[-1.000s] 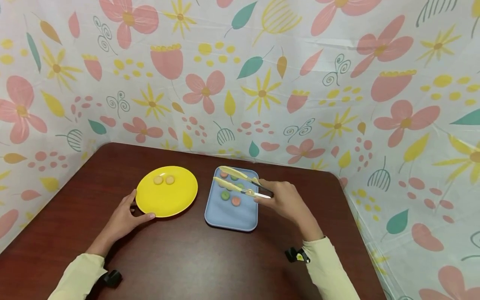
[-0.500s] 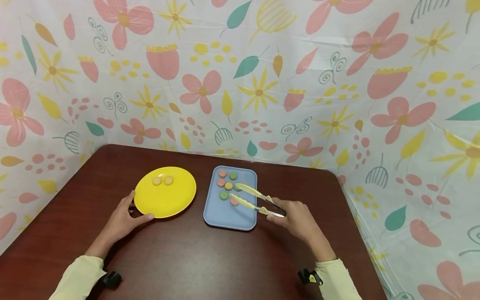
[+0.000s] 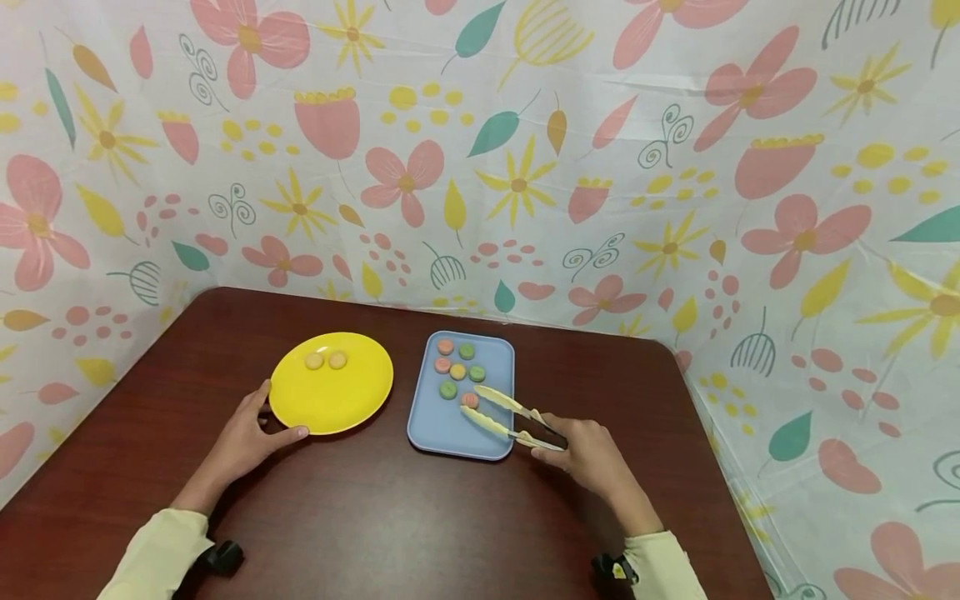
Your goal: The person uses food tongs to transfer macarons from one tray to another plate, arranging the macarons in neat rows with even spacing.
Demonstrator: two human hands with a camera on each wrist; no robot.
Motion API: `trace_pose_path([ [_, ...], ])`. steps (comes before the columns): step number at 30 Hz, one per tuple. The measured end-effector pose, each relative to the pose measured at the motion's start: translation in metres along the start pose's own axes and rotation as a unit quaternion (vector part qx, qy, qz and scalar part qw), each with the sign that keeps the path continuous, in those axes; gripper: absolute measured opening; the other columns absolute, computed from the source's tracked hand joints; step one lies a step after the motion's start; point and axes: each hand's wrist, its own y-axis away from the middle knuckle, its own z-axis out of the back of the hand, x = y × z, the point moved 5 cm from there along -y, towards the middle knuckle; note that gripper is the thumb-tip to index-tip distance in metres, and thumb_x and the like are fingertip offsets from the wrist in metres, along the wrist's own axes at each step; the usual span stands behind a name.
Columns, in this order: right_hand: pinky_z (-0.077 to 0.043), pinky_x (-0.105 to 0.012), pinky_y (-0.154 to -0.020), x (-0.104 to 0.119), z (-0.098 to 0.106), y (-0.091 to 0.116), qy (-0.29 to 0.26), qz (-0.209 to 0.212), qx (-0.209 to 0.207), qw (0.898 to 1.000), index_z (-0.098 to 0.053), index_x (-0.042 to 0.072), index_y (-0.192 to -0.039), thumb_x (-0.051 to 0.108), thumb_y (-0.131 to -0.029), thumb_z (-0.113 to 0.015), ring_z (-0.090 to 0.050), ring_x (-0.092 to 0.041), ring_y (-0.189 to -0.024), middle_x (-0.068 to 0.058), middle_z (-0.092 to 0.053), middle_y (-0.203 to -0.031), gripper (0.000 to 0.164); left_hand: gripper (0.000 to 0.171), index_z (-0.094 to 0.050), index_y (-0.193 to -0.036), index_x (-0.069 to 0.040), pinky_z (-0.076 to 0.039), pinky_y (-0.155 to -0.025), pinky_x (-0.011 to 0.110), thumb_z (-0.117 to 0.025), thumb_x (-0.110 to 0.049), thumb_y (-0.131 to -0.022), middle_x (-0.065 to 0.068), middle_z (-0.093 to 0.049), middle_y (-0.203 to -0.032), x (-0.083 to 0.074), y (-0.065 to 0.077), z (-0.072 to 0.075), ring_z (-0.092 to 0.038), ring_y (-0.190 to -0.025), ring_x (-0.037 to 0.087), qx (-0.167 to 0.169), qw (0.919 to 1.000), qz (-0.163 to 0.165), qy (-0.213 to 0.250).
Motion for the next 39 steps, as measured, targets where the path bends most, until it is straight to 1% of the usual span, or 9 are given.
trace_pose_path([
  [5, -0.051, -0.038, -0.070, -0.001, -0.004, 0.001, -0.002, -0.004, 0.005, 1.000, -0.066, 0.005, -0.136, 0.037, -0.087, -0.082, -0.065, -0.015, -0.083, -0.014, -0.074, -0.116, 0.061, 0.122, -0.009, -0.164, -0.003, -0.047, -0.094, 0.053, -0.084, -0.053, -0.081, 0.028, -0.034, -0.149, 0.000, 0.000, 0.000, -0.050, -0.117, 0.035, -0.001, 1.0000, -0.002, 0.003],
  [7, -0.051, -0.038, -0.072, -0.002, -0.005, 0.002, -0.001, -0.008, 0.008, 1.000, -0.066, 0.005, -0.137, 0.036, -0.087, -0.082, -0.066, -0.016, -0.086, -0.015, -0.074, -0.118, 0.061, 0.122, -0.009, -0.164, -0.003, -0.047, -0.094, 0.053, -0.084, -0.052, -0.081, 0.028, -0.034, -0.149, 0.000, 0.000, 0.000, -0.050, -0.117, 0.035, -0.001, 1.0000, -0.003, 0.004],
  [15, -0.044, -0.033, -0.067, -0.001, -0.006, 0.002, 0.001, -0.016, 0.017, 1.000, -0.066, 0.006, -0.137, 0.037, -0.089, -0.080, -0.055, -0.011, -0.075, -0.013, -0.074, -0.115, 0.059, 0.123, -0.008, -0.164, -0.002, -0.047, -0.094, 0.054, -0.083, -0.053, -0.082, 0.029, -0.032, -0.151, 0.000, 0.000, -0.001, -0.050, -0.118, 0.036, 0.002, 1.0000, 0.000, 0.001],
  [21, -0.042, -0.031, -0.065, -0.001, -0.007, 0.003, 0.001, -0.012, 0.012, 1.000, -0.067, 0.006, -0.136, 0.041, -0.088, -0.080, -0.053, -0.010, -0.073, -0.014, -0.074, -0.114, 0.061, 0.123, -0.008, -0.164, -0.003, -0.046, -0.095, 0.054, -0.084, -0.052, -0.081, 0.028, -0.032, -0.151, 0.000, 0.000, 0.000, -0.049, -0.119, 0.036, 0.001, 1.0000, 0.001, 0.003],
  [26, -0.042, -0.031, -0.066, -0.001, -0.008, 0.002, 0.005, -0.010, 0.013, 1.000, -0.066, 0.007, -0.138, 0.041, -0.088, -0.079, -0.055, -0.010, -0.075, -0.014, -0.074, -0.117, 0.061, 0.123, -0.008, -0.164, -0.004, -0.046, -0.095, 0.054, -0.084, -0.053, -0.082, 0.028, -0.033, -0.150, 0.001, 0.000, 0.000, -0.049, -0.119, 0.036, 0.001, 1.0000, 0.000, 0.004],
  [30, -0.046, -0.033, -0.068, 0.000, -0.006, 0.001, 0.002, 0.000, 0.005, 1.000, -0.066, 0.007, -0.137, 0.043, -0.090, -0.078, -0.061, -0.011, -0.081, -0.014, -0.073, -0.119, 0.060, 0.123, -0.007, -0.164, -0.004, -0.046, -0.095, 0.055, -0.083, -0.054, -0.082, 0.028, -0.031, -0.152, 0.001, 0.000, 0.000, -0.049, -0.120, 0.037, 0.002, 1.0000, 0.001, 0.004],
  [34, -0.051, -0.037, -0.072, 0.004, -0.003, -0.002, -0.002, 0.007, -0.009, 1.000, -0.066, 0.007, -0.138, 0.043, -0.090, -0.077, -0.068, -0.016, -0.090, -0.014, -0.072, -0.122, 0.061, 0.123, -0.007, -0.164, -0.004, -0.046, -0.096, 0.056, -0.083, -0.054, -0.082, 0.028, -0.031, -0.153, 0.002, 0.001, 0.000, -0.049, -0.121, 0.037, 0.002, 1.0000, 0.002, 0.006],
  [37, -0.053, -0.039, -0.074, 0.007, -0.002, -0.004, -0.006, 0.008, -0.017, 1.000, -0.065, 0.007, -0.139, 0.042, -0.090, -0.078, -0.069, -0.018, -0.095, -0.014, -0.072, -0.124, 0.061, 0.124, -0.006, -0.164, -0.003, -0.047, -0.096, 0.055, -0.083, -0.054, -0.082, 0.029, -0.030, -0.154, 0.002, 0.000, 0.000, -0.049, -0.121, 0.037, 0.003, 1.0000, 0.002, 0.006],
  [39, -0.052, -0.037, -0.073, 0.009, -0.001, -0.007, -0.008, 0.008, -0.021, 1.000, -0.064, 0.008, -0.139, 0.042, -0.090, -0.078, -0.068, -0.016, -0.093, -0.012, -0.072, -0.125, 0.062, 0.124, -0.005, -0.164, -0.002, -0.047, -0.096, 0.055, -0.082, -0.055, -0.082, 0.029, -0.029, -0.155, 0.002, 0.000, 0.000, -0.049, -0.121, 0.037, 0.004, 1.0000, 0.003, 0.005],
])
